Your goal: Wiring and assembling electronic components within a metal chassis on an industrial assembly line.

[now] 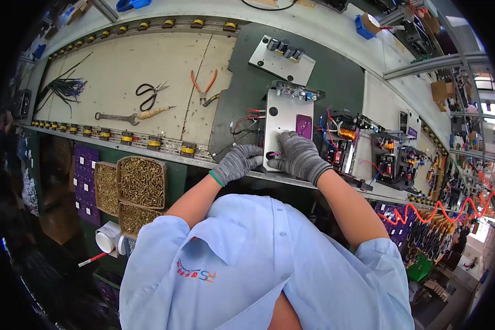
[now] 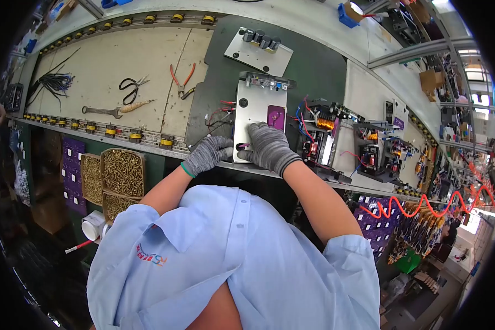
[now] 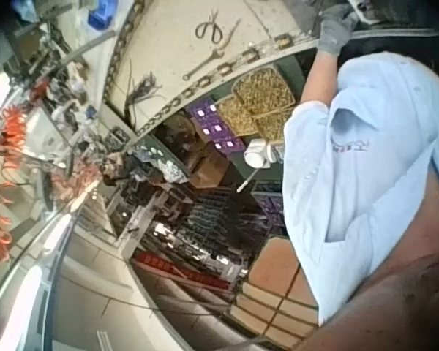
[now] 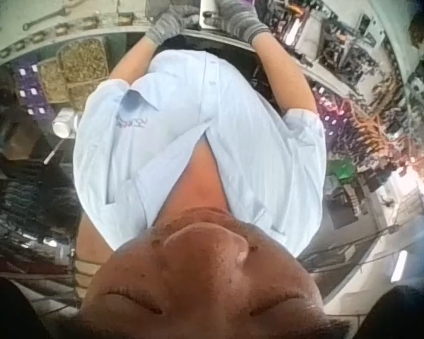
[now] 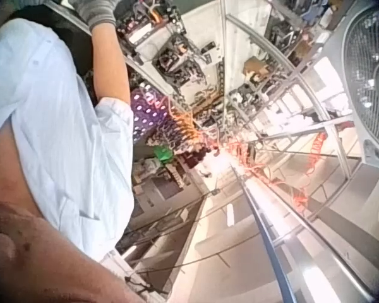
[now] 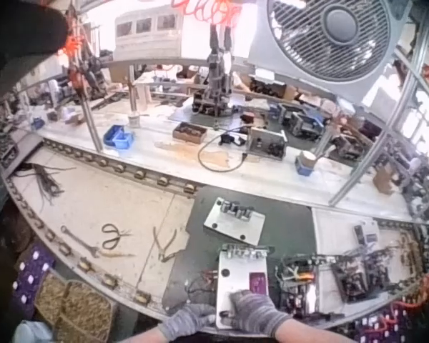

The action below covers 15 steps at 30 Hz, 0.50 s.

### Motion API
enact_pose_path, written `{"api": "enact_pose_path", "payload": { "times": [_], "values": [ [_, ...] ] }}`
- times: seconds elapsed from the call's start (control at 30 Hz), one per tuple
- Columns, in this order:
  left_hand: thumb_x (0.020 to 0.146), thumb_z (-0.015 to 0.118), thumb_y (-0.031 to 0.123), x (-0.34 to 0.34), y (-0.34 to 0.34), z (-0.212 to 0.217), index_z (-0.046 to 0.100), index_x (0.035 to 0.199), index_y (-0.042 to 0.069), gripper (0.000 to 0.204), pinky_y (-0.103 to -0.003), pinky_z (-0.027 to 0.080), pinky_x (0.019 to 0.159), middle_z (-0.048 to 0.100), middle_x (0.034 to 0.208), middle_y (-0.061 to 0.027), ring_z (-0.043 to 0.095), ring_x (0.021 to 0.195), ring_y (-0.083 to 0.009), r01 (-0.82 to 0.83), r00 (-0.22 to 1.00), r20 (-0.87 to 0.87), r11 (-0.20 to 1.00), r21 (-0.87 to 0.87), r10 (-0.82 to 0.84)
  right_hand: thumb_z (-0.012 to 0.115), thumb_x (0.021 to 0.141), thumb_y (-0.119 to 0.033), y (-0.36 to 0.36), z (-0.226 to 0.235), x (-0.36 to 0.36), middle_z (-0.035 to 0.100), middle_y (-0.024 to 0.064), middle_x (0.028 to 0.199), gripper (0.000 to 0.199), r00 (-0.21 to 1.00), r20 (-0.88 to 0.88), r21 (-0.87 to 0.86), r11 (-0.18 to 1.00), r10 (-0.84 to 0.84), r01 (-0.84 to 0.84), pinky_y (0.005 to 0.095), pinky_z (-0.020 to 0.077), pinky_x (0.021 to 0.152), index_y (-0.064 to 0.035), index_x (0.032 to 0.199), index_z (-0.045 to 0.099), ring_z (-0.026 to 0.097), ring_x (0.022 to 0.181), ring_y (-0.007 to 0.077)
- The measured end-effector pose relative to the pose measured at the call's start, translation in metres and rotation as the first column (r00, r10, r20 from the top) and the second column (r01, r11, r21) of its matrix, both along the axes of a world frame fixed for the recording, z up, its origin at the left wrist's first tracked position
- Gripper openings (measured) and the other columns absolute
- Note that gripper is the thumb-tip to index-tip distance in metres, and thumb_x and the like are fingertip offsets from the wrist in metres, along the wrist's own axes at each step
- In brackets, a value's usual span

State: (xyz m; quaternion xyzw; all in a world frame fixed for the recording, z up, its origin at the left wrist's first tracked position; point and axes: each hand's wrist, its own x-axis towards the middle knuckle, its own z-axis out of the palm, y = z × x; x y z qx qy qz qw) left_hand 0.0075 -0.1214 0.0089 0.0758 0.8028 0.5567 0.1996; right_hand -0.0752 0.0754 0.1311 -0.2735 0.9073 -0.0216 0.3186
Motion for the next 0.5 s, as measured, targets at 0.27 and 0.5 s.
{"api": "enact_pose_path", "payload": {
  "times": [0.27, 0.5],
  "values": [
    [0.096, 0.067, 0.022, -0.005, 0.002, 0.021, 0.069, 0.119, -0.002, 0.033, -0.043, 0.054, 0.09, 0.071, 0.105, -0.0222, 0.069, 0.099, -0.0367, 0.054, 0.998, 0.022, 0.971, -0.234, -0.05, 0.078, 0.077, -0.058, 0.007, -0.009, 0.0, 0.067, 0.0202, 0.114, 0.072, 0.999, 0.028, -0.042, 0.999, -0.028, 0.029, 0.0447, 0.0544, 0.091, -0.0034, 0.121, 0.06, 0.068, 0.108, 0.0346],
    [0.094, 0.066, 0.017, -0.006, 0.008, 0.043, 0.067, 0.114, -0.002, 0.027, -0.046, 0.053, 0.086, 0.067, 0.096, -0.0239, 0.065, 0.093, -0.0414, 0.171, 0.985, 0.042, 0.895, -0.412, -0.169, 0.076, 0.078, -0.06, 0.011, 0.0, -0.002, 0.068, 0.0156, 0.116, 0.075, 1.0, 0.027, -0.037, 0.999, -0.006, 0.007, 0.0433, 0.0554, 0.091, -0.0059, 0.127, 0.058, 0.067, 0.112, 0.0287]
  ]
}}
